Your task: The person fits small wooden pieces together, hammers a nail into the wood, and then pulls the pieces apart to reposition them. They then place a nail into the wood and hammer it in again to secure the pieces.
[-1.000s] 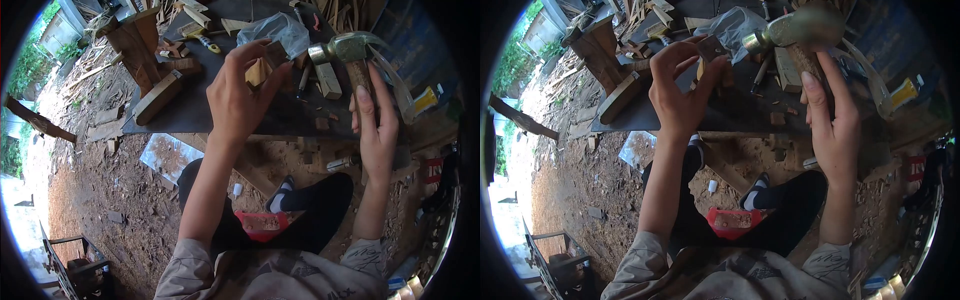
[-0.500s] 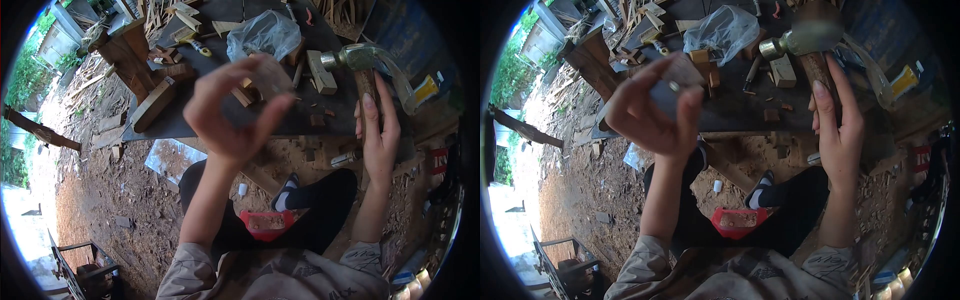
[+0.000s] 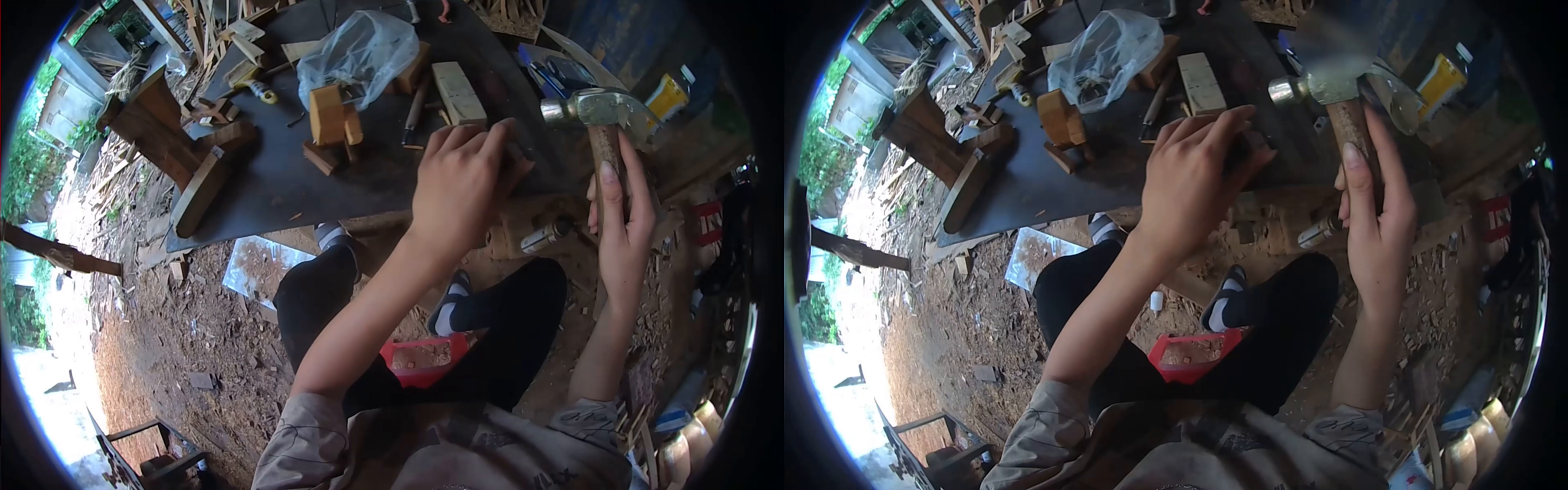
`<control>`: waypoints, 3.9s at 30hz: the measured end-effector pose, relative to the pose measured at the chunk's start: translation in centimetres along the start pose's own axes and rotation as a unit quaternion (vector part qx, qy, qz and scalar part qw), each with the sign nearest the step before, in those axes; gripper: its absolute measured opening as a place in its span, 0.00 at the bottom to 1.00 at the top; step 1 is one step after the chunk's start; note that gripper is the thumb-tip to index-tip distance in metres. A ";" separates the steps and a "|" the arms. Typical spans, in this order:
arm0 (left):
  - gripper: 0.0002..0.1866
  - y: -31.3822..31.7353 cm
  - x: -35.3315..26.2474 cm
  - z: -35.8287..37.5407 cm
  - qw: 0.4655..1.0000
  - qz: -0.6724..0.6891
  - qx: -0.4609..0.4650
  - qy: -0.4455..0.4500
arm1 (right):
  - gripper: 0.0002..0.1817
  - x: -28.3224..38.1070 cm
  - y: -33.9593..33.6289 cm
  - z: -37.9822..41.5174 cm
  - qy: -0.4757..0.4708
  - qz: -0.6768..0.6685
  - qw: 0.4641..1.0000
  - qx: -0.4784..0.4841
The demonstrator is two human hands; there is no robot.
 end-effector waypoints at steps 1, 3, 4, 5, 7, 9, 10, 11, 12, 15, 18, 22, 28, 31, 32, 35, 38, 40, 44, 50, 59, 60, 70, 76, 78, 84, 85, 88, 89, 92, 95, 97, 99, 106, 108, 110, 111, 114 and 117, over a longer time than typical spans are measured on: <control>0.24 0.1 0.1 0.1 1.000 -0.013 0.007 0.001 | 0.26 -0.5 -0.9 -0.2 0.012 0.023 0.999 0.035; 0.24 0.0 0.2 0.2 0.999 -0.028 0.018 0.007 | 0.25 -0.2 -1.4 -0.4 -0.037 0.087 0.994 0.045; 0.24 -0.2 0.3 0.1 0.999 -0.029 0.021 0.008 | 0.24 -0.2 -1.6 -0.7 -0.071 0.105 0.991 0.051; 0.25 -0.3 0.4 0.1 0.999 -0.028 0.023 0.010 | 0.24 -0.3 -1.8 -0.9 -0.104 0.123 0.985 0.057; 0.22 -0.5 0.5 -0.1 0.999 -0.028 0.022 0.010 | 0.23 -0.3 -1.9 -1.2 -0.155 0.139 0.976 0.062; 0.19 -0.6 0.7 0.0 0.999 -0.025 0.031 0.003 | 0.23 -0.2 -1.7 -1.4 -0.190 0.131 0.971 0.066; 0.18 -0.5 0.8 0.1 0.999 -0.024 0.034 -0.001 | 0.23 -0.1 -1.6 -1.4 -0.207 0.125 0.968 0.067; 0.16 -0.5 0.7 0.1 0.999 -0.018 0.042 -0.014 | 0.23 0.1 -1.4 -1.5 -0.227 0.130 0.962 0.074; 0.16 -0.4 0.8 0.1 0.999 -0.009 0.048 -0.022 | 0.23 0.4 -1.3 -1.5 -0.246 0.134 0.957 0.080; 0.17 -0.2 1.3 0.2 0.998 0.010 0.056 -0.038 | 0.23 1.7 -1.3 -1.8 -0.309 0.184 0.927 0.104; 0.16 -0.3 1.3 0.2 0.999 0.005 0.046 -0.025 | 0.24 2.1 -1.9 -2.2 -0.349 0.214 0.909 0.075; 0.17 -0.6 1.2 0.1 0.999 -0.012 0.036 -0.002 | 0.24 1.8 -2.9 -1.6 -0.318 0.202 0.926 0.028; 0.16 -0.5 1.7 0.5 0.998 0.022 0.050 -0.021 | 0.25 1.9 -1.2 -1.3 -0.280 0.305 0.904 0.112; 0.16 -0.5 1.5 0.2 0.999 0.019 0.038 -0.016 | 0.24 2.6 -1.8 -2.0 -0.371 0.267 0.889 0.043; 0.16 -0.5 1.5 0.3 0.999 0.018 0.035 -0.013 | 0.25 2.4 -2.4 -1.9 -0.351 0.247 0.903 0.029; 0.16 -0.5 1.5 0.3 0.999 0.018 0.036 -0.015 | 0.25 1.6 -4.3 -1.4 -0.268 0.174 0.948 0.000; 0.16 -0.5 1.6 0.3 0.999 0.021 0.041 -0.020 | 0.26 1.3 -2.2 -1.2 -0.292 0.241 0.922 0.081; 0.16 -0.6 1.6 0.3 0.999 0.018 0.043 -0.022 | 0.27 1.8 -1.0 -1.1 -0.312 0.301 0.892 0.130; 0.17 -0.5 1.7 0.3 0.999 0.004 0.031 -0.009 | 0.26 3.1 -2.0 -1.7 -0.332 0.297 0.892 0.082; 0.16 -0.7 1.6 0.3 0.999 0.021 0.046 -0.009 | 0.27 1.4 -2.3 -1.9 -0.344 0.234 0.908 0.041; 0.16 -0.9 1.7 0.2 0.998 0.028 0.047 -0.016 | 0.26 3.9 -2.9 -3.1 -0.405 0.254 0.877 0.049; 0.17 -0.9 1.7 0.1 0.998 0.028 0.049 -0.017 | 0.26 4.1 -3.1 -3.2 -0.413 0.232 0.880 0.034; 0.17 -0.9 1.6 0.2 0.999 0.020 0.046 -0.015 | 0.27 5.5 -3.3 -4.3 -0.417 0.294 0.856 0.089; 0.17 -1.1 1.6 0.3 0.998 0.029 0.052 -0.023 | 0.26 4.4 -0.6 -2.9 -0.394 0.305 0.855 0.145; 0.17 -1.1 1.6 0.2 0.998 0.025 0.047 -0.016 | 0.26 5.0 -0.5 -2.6 -0.320 0.388 0.841 0.201; 0.15 -2.6 1.7 -1.2 0.999 0.024 -0.032 -0.022 | 0.26 4.1 -2.1 -4.6 -0.390 0.214 0.894 0.054; 0.15 -2.9 2.3 -2.1 0.999 0.000 -0.045 -0.018 | 0.26 3.8 -3.1 -4.7 -0.310 0.225 0.922 0.060; 0.17 -2.4 4.9 -3.7 0.998 -0.036 -0.050 -0.015 | 0.26 3.5 -2.6 -5.0 -0.230 0.223 0.946 0.054; 0.18 -1.9 5.7 -3.8 0.997 -0.057 -0.043 -0.004 | 0.26 3.9 -1.9 -5.1 -0.251 0.218 0.941 0.057; 0.18 -1.6 6.4 -3.8 0.999 -0.034 -0.016 -0.039 | 0.26 3.5 0.1 -5.4 -0.324 0.228 0.914 0.090; 0.18 -1.6 6.6 -3.8 0.997 -0.002 -0.003 -0.076 | 0.25 3.6 1.8 -5.5 -0.323 0.269 0.895 0.150; 0.18 -1.6 6.6 -3.7 0.997 0.001 -0.007 -0.082 | 0.25 4.2 2.4 -6.4 -0.357 0.243 0.892 0.135; 0.18 -1.5 6.8 -3.5 0.997 -0.002 -0.014 -0.078 | 0.26 4.6 2.3 -7.8 -0.319 0.189 0.925 0.090; 0.17 -1.6 7.0 -3.3 0.997 -0.005 -0.015 -0.075 | 0.29 5.0 5.8 -9.7 -0.425 0.238 0.869 0.088; 0.15 -1.6 6.9 -3.2 0.996 -0.011 -0.012 -0.087 | 0.28 6.4 5.9 -9.4 -0.391 0.360 0.829 0.176; 0.16 -1.6 7.0 -3.1 0.996 -0.008 -0.014 -0.089 | 0.28 8.2 5.5 -9.3 -0.324 0.384 0.847 0.174; 0.16 -1.5 7.0 -3.0 0.996 -0.006 -0.015 -0.090 | 0.28 8.5 5.3 -9.5 -0.311 0.347 0.874 0.141; 0.17 -1.4 7.1 -3.0 0.996 -0.002 -0.016 -0.088 | 0.28 9.1 4.5 -10.2 -0.325 0.301 0.896 0.034; 0.17 -1.4 7.1 -3.0 0.997 -0.006 -0.019 -0.077 | 0.27 7.1 5.2 -9.7 -0.351 0.212 0.912 0.026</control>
Point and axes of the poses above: each hand's wrist, its own z-axis away from the middle knuckle, its own y-axis out of the palm, x = y × z, the point moved 4 cm from there along -z, towards the middle knuckle, and after that the axes turned 7 degrees about -x, right-handed, at the moved point
